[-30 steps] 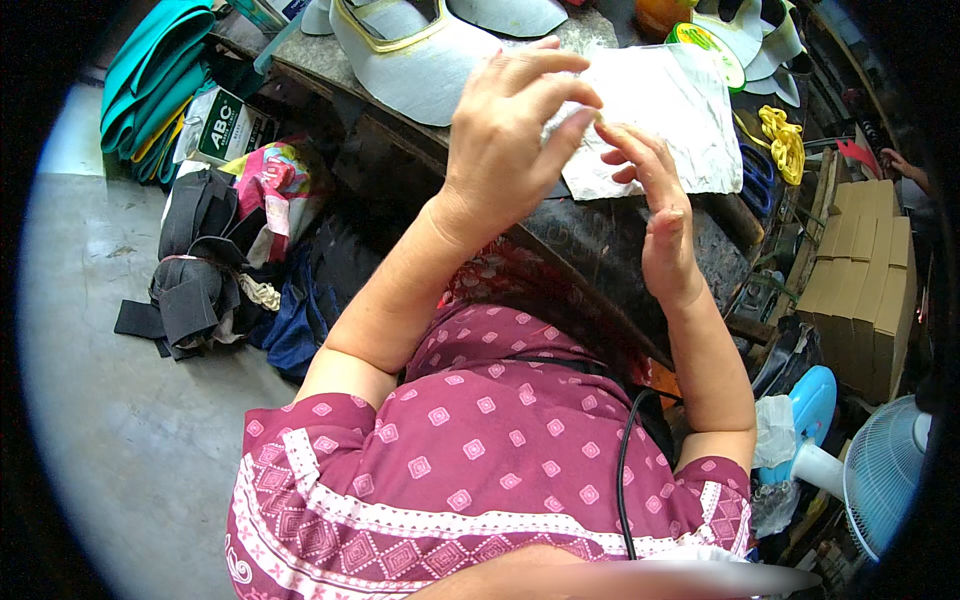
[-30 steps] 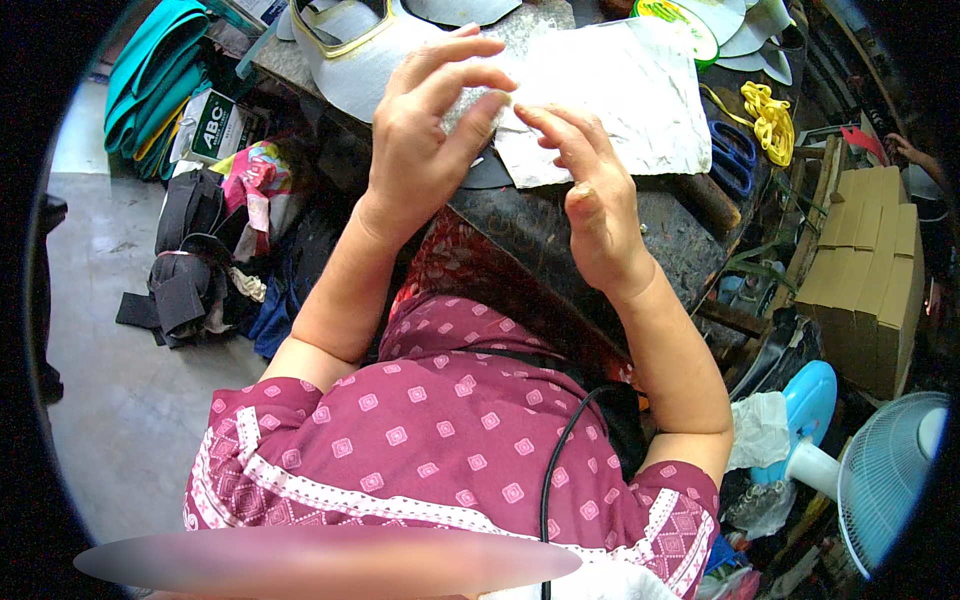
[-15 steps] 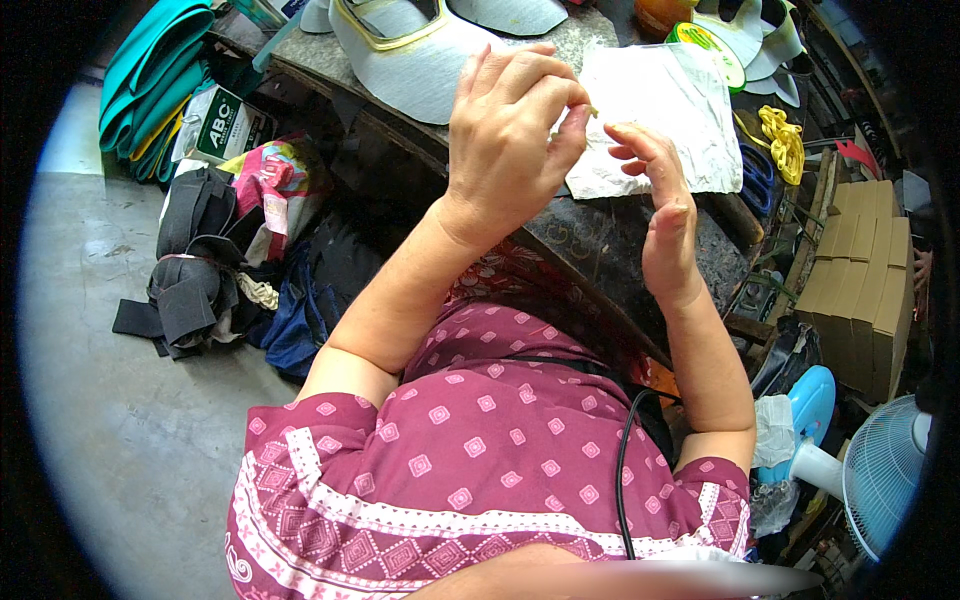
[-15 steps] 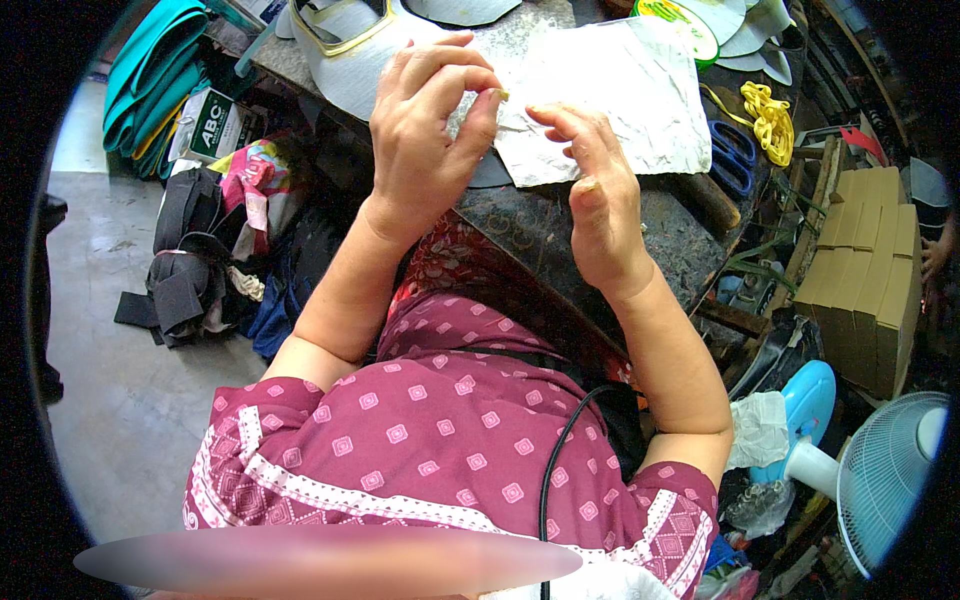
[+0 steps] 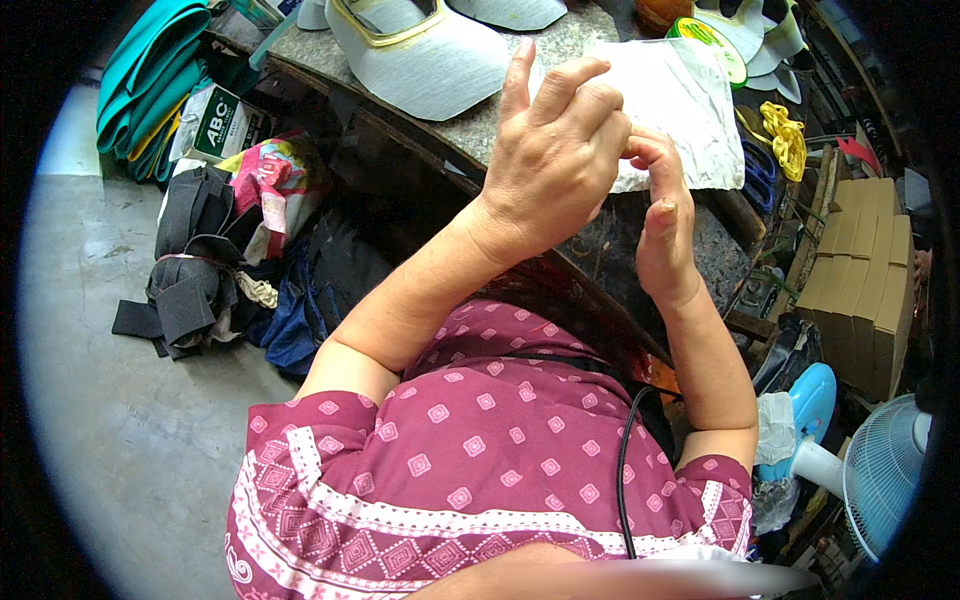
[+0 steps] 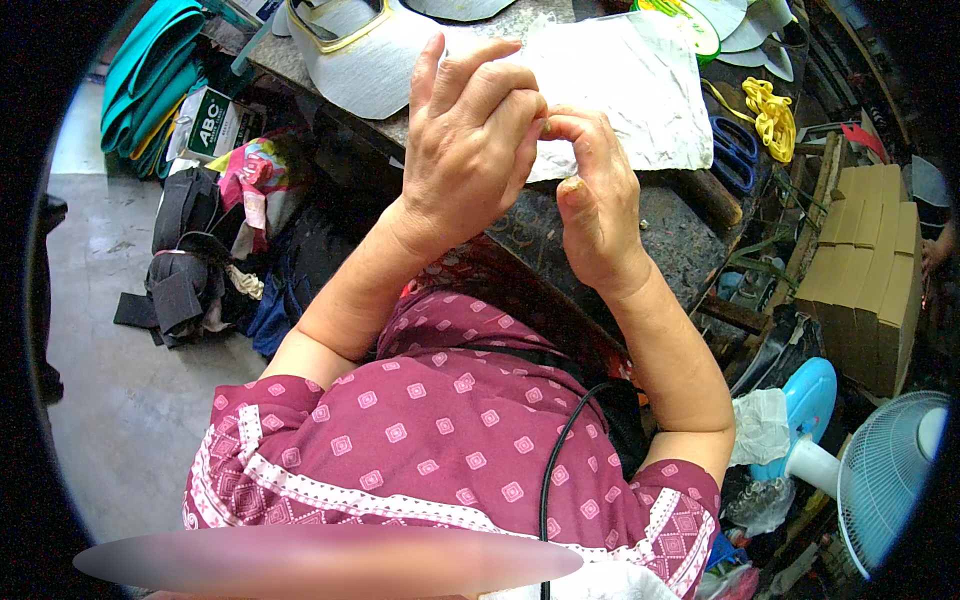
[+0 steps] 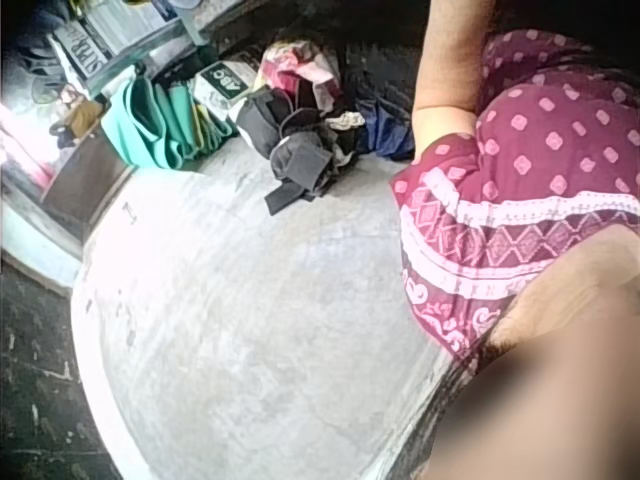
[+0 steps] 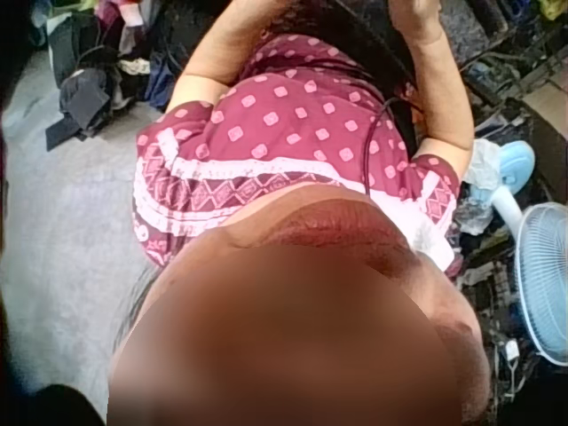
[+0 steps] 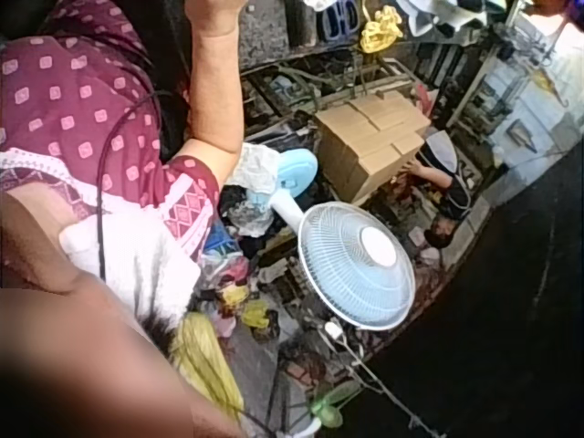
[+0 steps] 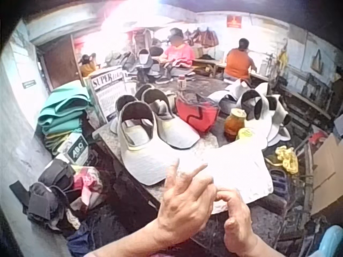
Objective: The person handles white slip-on sandals and a cardboard box, then uses a small tool to work on the sole of a sandal. They also handle a pink fabric piece and a small jar, placing items on a cluttered workbench.
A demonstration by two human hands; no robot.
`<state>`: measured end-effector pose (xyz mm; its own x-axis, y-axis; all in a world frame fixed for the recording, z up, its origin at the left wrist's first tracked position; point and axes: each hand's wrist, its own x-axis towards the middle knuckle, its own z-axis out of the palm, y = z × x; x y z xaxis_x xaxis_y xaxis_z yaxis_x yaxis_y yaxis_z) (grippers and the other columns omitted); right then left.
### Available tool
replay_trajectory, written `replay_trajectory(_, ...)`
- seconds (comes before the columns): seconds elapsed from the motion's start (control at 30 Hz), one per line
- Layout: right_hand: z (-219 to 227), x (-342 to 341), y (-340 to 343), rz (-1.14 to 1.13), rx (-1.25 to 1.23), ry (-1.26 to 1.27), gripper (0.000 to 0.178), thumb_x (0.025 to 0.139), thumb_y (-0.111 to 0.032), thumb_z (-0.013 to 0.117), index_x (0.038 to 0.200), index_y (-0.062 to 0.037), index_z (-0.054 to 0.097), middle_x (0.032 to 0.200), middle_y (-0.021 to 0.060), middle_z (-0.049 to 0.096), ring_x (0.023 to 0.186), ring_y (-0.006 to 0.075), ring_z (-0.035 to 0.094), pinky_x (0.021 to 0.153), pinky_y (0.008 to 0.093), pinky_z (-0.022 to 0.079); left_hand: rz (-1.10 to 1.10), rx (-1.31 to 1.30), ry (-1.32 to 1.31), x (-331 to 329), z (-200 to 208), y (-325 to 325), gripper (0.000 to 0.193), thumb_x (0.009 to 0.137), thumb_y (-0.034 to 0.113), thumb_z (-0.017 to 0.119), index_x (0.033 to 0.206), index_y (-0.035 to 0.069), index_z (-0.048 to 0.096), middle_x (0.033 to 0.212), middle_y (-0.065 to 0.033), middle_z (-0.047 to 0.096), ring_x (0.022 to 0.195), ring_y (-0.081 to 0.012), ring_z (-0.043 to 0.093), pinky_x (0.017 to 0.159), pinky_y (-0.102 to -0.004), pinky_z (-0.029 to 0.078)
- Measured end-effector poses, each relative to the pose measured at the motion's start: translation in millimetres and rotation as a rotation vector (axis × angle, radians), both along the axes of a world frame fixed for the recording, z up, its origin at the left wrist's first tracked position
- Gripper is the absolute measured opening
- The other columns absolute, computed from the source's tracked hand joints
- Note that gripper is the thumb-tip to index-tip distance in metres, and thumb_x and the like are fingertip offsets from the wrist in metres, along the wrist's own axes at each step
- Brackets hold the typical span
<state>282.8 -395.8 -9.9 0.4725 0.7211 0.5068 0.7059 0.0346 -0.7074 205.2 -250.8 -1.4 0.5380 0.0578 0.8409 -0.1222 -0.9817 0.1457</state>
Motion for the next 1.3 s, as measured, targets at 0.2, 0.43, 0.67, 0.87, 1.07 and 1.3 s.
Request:
replay_trajectory(0.2,1.2,3.7,-0.3,-0.009,0.034,0.198,0.076,0.099,-0.066,0.025,0.116,0.0011,0.057,0.109,0.0153,0.059,0.102,0.0258,0.058,0.092,0.037,0.043,-0.413,-0.466,0.001,-7.8,3.7,0.8,0.006,0.084,0.01,0.065,0.089,0.007,0.062,0.106,-0.0094,0.06,0.114,-0.0304,0.055,0.101,-0.0484,0.037)
replay_trajectory(0.43,4.0,2.4,2.0,0.041,0.098,0.141,0.065,0.103,-0.054,0.033,0.126,0.0019,0.055,0.112,0.0153,0.06,0.106,0.0246,0.057,0.096,0.0355,0.043,-0.322,-0.629,-0.051,-7.3,4.2,-0.2,0.02,0.088,0.019,0.069,0.103,0.007,0.068,0.127,-0.0188,0.056,0.123,-0.0382,0.048,0.104,-0.0455,0.037)
replay_trajectory(0.67,-2.0,-1.9,4.4,0.225,0.167,0.461,0.084,0.098,-0.053,0.05,0.156,-0.0033,0.016,0.122,0.0107,0.056,0.115,0.0179,0.051,0.096,0.0343,0.042,-0.394,-0.344,0.007,-14.2,8.5,-3.0,0.015,0.08,0.014,0.072,0.095,0.012,0.073,0.114,-0.0069,0.065,0.121,-0.0329,0.05,0.104,-0.0433,0.037)
replay_trajectory(0.87,-3.8,5.4,3.5,0.183,0.116,0.353,0.079,0.097,-0.041,0.058,0.156,-0.0052,0.02,0.119,0.0091,0.059,0.106,0.0145,0.053,0.09,0.0302,0.042,-0.347,-0.343,-0.009,-20.3,12.3,2.5,0.008,0.076,0.006,0.066,0.083,0.01,0.069,0.1,-0.0033,0.066,0.115,-0.0299,0.054,0.099,-0.041,0.04)
replay_trajectory(1.07,-2.3,5.5,-0.4,0.056,0.097,0.351,0.072,0.095,-0.024,0.063,0.155,-0.0081,0.025,0.116,0.0066,0.063,0.098,0.0124,0.055,0.088,0.0295,0.04,-0.36,-0.462,-0.048,-14.7,7.3,18.0,0.013,0.078,0.016,0.069,0.089,0.01,0.069,0.108,-0.0084,0.065,0.115,-0.0322,0.054,0.1,-0.0431,0.04)
replay_trajectory(1.3,-4.6,2.8,2.2,0.056,0.108,0.305,0.066,0.095,-0.019,0.063,0.152,-0.0067,0.032,0.116,0.0073,0.063,0.099,0.0141,0.057,0.09,0.0296,0.041,-0.167,-0.217,0.057,-17.4,0.2,2.1,0.02,0.078,0.021,0.072,0.096,0.012,0.069,0.113,-0.0053,0.064,0.121,-0.0314,0.051,0.102,-0.0468,0.038)
